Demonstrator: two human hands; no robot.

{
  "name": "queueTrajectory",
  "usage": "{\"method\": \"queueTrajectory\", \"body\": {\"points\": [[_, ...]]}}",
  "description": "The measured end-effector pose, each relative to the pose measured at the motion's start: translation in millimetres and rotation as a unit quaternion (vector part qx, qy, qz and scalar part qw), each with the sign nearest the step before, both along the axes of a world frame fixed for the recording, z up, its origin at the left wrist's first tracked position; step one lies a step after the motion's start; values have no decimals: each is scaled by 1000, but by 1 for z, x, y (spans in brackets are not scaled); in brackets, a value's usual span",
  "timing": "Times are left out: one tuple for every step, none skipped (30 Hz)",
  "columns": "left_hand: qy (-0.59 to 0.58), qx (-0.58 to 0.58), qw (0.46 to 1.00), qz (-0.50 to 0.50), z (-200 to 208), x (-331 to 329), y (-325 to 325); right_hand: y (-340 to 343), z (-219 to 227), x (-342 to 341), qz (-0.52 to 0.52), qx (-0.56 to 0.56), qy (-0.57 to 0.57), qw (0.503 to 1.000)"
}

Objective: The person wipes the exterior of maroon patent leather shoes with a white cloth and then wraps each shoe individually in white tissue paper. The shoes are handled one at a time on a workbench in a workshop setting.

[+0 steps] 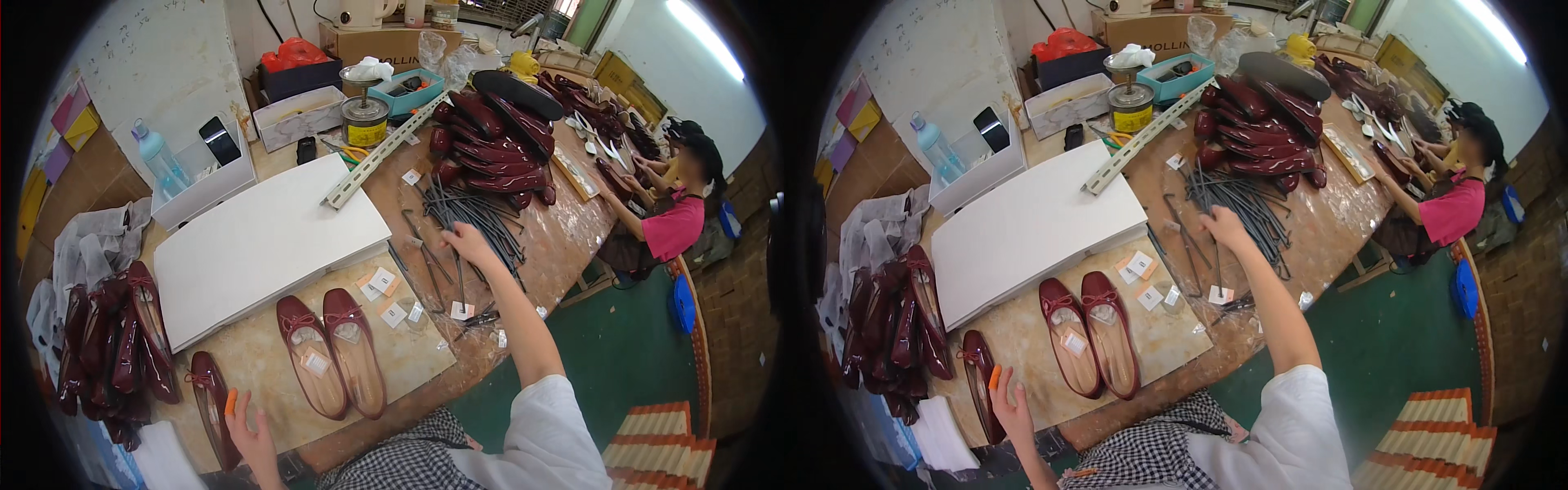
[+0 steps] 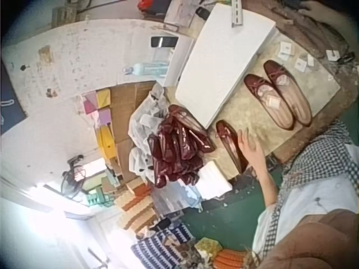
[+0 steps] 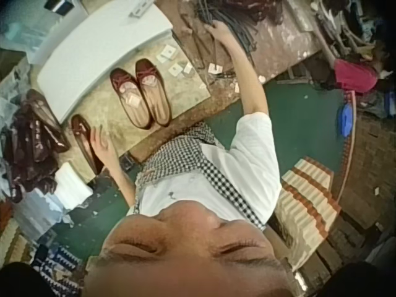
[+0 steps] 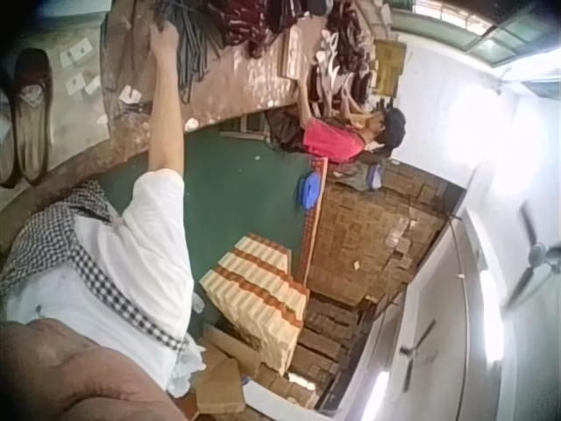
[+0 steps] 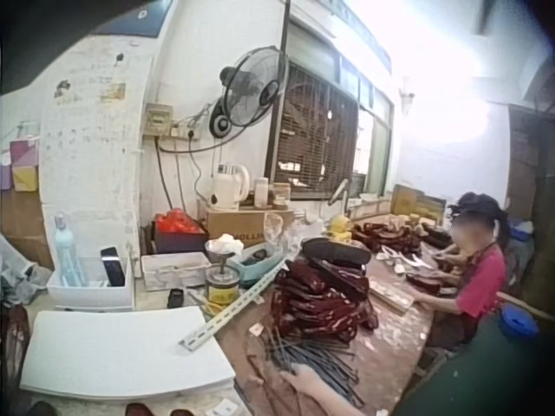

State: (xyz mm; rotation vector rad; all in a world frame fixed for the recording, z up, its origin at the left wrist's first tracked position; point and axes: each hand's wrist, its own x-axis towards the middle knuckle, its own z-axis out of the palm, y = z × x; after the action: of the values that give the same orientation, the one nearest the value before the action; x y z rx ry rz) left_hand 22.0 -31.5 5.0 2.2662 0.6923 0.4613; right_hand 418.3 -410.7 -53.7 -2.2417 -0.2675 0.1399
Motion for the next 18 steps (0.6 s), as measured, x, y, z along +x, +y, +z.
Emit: {"method": "queueTrajectory", "body": {"points": [[-8,0,1000,-4,-2,1,-2,-3,3,-1,3,15,-65,998],[-2,4,1000,12,1,-7,-1,30,40,-19,11,95,-74,993],[0,0,1000,10,3,-6,-4,32,62,-27,6,149,-108,983],[5,-4,1000,5,4,-5,-7,34,83,-40,-22,169,-116,979],[6,-5,1000,-3,3,-3,-9,32,96,-50,-54,187,-127,973],[8,-5,1000,-11,0,-1,-11,27,86,-52,-32,151,-140,978],[5,-8,1000,-24,-2,4,-14,16,69,-53,-15,112,-158,981],[5,-1,999,-34,-6,7,-15,5,46,-52,5,73,-175,982],[2,4,999,-47,-10,13,-16,-17,14,-50,52,60,-114,990],[3,14,999,-48,-12,15,-17,-17,14,-56,125,6,-179,976],[19,-58,998,-25,-15,20,-17,-15,15,-58,197,-47,-242,949],[34,-130,991,-2,-17,27,-15,-15,18,-55,207,-67,-245,945],[52,-199,978,26,-18,31,-14,-4,34,-59,221,-82,-245,940],[72,-209,975,18,-23,38,-14,0,44,-62,228,-101,-244,937],[91,-220,971,10,-31,48,-14,2,40,-55,259,-149,-258,919],[110,-233,966,-5,-40,60,-17,-1,34,-45,283,-200,-272,898],[85,-242,966,-39,-47,70,-19,-7,27,-35,306,-252,-285,873],[59,-250,964,-73,-53,79,-20,-12,19,-27,313,-286,-314,849]]}}
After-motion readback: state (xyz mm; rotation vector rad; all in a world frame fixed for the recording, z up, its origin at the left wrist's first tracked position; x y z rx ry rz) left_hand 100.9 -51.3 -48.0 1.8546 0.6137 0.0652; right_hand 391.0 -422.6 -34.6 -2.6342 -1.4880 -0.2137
